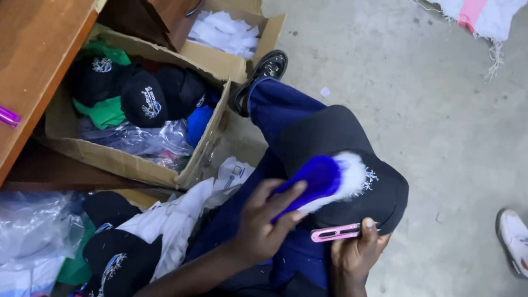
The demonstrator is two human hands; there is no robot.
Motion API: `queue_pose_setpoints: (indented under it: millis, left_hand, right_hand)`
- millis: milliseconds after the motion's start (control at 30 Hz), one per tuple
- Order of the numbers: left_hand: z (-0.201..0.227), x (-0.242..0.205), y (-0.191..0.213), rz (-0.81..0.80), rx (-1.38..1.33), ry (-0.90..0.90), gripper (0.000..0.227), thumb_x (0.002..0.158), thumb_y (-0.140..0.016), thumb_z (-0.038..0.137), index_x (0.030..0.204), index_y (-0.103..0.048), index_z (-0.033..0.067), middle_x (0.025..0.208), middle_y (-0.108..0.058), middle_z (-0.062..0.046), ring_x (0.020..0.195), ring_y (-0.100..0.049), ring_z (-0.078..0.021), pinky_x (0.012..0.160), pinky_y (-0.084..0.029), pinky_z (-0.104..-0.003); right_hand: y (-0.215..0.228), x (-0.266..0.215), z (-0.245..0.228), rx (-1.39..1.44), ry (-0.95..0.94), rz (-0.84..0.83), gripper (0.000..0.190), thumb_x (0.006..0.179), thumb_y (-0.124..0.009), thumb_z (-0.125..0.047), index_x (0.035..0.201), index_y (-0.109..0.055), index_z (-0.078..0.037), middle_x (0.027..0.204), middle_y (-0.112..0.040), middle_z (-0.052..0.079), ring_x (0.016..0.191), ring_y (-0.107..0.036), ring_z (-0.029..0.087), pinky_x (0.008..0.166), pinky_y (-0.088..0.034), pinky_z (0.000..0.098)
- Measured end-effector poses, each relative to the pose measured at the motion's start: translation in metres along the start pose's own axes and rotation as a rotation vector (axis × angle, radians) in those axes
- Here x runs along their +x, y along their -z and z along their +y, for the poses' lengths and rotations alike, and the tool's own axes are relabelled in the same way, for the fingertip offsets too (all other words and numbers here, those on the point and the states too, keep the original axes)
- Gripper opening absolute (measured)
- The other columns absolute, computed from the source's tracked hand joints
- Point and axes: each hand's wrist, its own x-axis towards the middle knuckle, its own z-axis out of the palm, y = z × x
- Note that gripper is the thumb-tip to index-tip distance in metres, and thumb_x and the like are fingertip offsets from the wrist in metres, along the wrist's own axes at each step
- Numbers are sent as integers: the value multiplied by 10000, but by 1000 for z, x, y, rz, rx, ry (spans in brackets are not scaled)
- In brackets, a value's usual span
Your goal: The person sits on the floor and sews a logo onto a black baseball cap using a needle and thread. They hold the cap in their lap and stitch the design by hand. Later, they use a blue brush to clean the cap's surface.
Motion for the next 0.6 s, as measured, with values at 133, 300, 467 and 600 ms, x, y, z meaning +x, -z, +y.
queue_pose_setpoints:
  millis: [133,300,467,600]
  left_hand:
    - [-38,-5,-7,-224,-41,-164,422,924,-805,249,1344,-775,231,1184,-691,-151,1027,-719,-375,901,-572,-438]
    - [-124,-22,92,-463,-11,-59,347,911,-798,192,1242,-844,286,1195,-729,-161,1110,-692,-404,990,-515,-491]
    - [-128,-14,125,-188,-37,139,514,906,-786,363,1362,-773,127,1147,-699,-229,1025,-691,-361,925,-519,-464]
    - [-9,43,58,-261,-85,76,480,914,-789,344,1365,-773,179,1158,-717,-225,1031,-714,-418,895,-542,-479]
  right_hand:
    - [-3,2,-8,47,-36,55,501,932,-631,-126,1422,-571,-216,1274,-743,111,1155,-736,294,1041,-607,553]
    - [26,6,2,60,-149,91,534,937,-598,-103,1454,-565,-236,1276,-745,128,1147,-734,311,1029,-592,590]
    - [-8,0,-9,81,-105,55,554,906,-606,-94,1442,-564,-229,1265,-740,145,1140,-732,317,1041,-600,599]
    - [-31,-15,-15,34,-24,57,529,915,-619,-70,1424,-575,-207,1247,-746,125,1140,-727,266,1032,-616,541]
